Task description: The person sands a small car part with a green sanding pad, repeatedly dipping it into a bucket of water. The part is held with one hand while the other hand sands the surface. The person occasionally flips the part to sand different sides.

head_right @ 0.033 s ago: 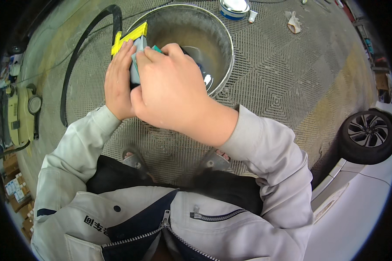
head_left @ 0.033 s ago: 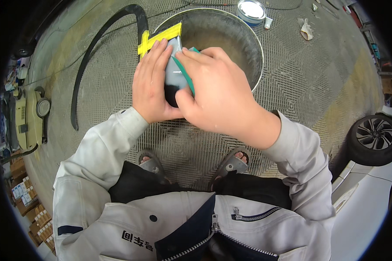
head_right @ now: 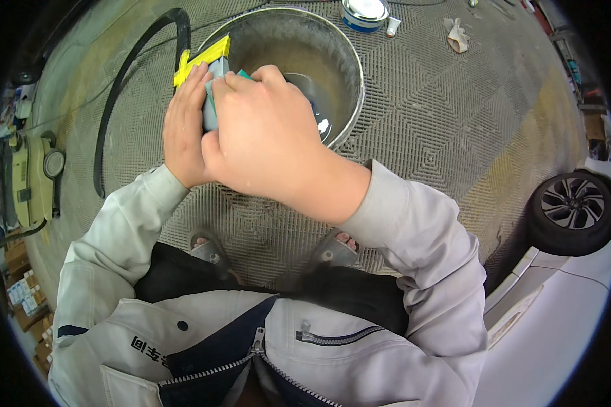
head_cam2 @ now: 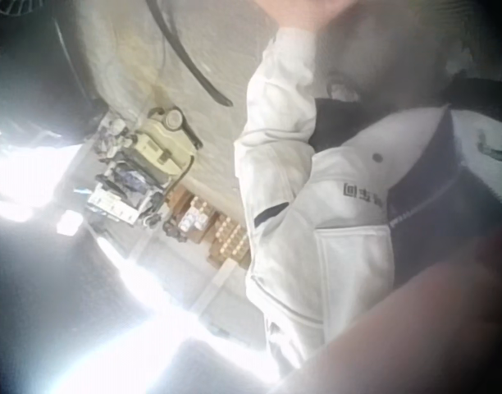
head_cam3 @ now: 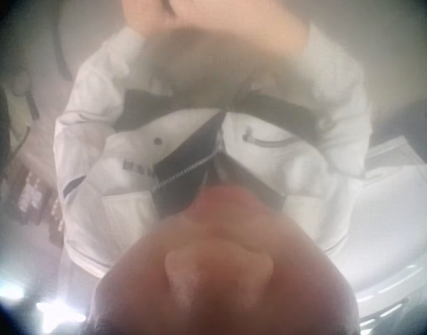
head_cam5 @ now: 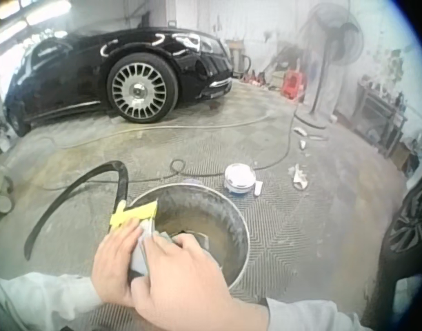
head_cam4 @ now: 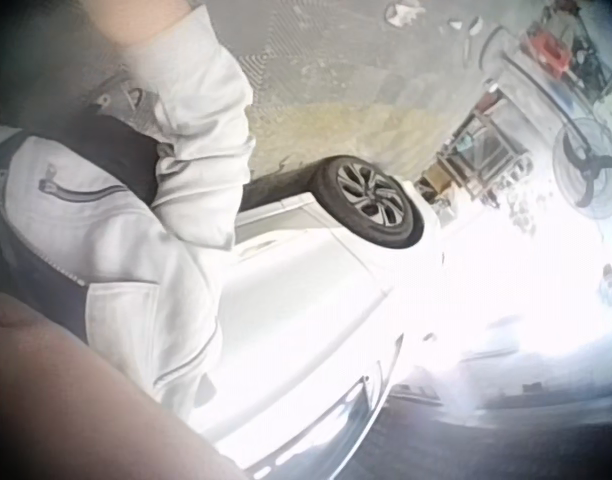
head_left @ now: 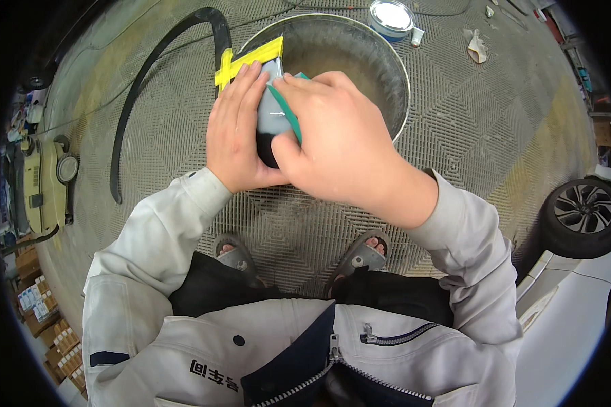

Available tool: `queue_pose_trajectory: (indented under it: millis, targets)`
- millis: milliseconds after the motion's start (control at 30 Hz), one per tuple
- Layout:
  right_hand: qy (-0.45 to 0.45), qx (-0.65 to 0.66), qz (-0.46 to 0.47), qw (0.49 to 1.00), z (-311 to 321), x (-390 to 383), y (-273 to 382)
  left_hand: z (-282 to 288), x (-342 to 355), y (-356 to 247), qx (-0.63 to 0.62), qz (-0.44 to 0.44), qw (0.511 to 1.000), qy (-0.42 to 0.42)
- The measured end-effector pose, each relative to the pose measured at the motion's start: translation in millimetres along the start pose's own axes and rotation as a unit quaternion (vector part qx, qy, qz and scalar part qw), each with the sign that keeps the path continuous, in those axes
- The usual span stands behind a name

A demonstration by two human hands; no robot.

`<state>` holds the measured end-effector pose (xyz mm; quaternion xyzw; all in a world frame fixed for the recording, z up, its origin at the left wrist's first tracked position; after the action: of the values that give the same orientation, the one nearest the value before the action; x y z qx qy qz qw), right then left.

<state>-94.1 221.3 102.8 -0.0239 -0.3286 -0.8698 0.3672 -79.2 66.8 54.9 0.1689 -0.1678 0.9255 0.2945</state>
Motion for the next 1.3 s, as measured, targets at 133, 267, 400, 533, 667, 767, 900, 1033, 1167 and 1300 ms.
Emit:
queue_pose_trajectory:
  millis: [133,267,400,533,667,767,900,1033,1167,1300]
  targets:
    - [0.032,0.01,-0.074,0.997,5,28,-12,2,-1,0,-0.02,0.005,1.0,0.009]
    - [0.114,0.08,-0.127,0.982,5,48,-24,4,-1,-1,-0.017,0.004,1.0,0.021]
    - [0.171,0.086,-0.161,0.968,0,54,-32,3,1,-2,-0.002,0.005,0.999,0.031]
    - [0.152,0.071,-0.119,0.979,0,39,-24,4,0,-3,-0.011,0.004,1.0,0.023]
    - [0.07,0.018,-0.005,0.997,12,-3,11,1,-1,0,-0.015,0.006,1.0,0.023]
    - [0.065,-0.048,-0.002,0.997,11,-30,26,-1,0,3,-0.029,0.01,0.999,0.02]
    - [-0.004,-0.029,0.005,1.0,14,-9,22,-1,1,2,-0.009,0.013,1.0,0.011]
    - [0.078,0.015,-0.077,0.994,4,48,-15,0,1,1,-0.01,0.009,1.0,0.024]
    - [0.141,0.08,-0.104,0.981,5,58,-23,2,-1,0,-0.009,0.005,1.0,0.025]
    - [0.064,-0.011,-0.019,0.998,13,23,7,3,0,-2,0.012,-0.004,1.0,0.006]
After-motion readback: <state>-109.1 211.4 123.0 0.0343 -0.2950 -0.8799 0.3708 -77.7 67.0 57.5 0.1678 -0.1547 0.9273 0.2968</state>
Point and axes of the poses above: each hand's wrist, its own x-axis towards the middle knuckle, its own z-axis out of the back of the hand, y = z × x, the point moved 8 cm from there along x, towards the middle knuckle, and after that the axes turned 11 degrees about y, right-handed, at the moved point
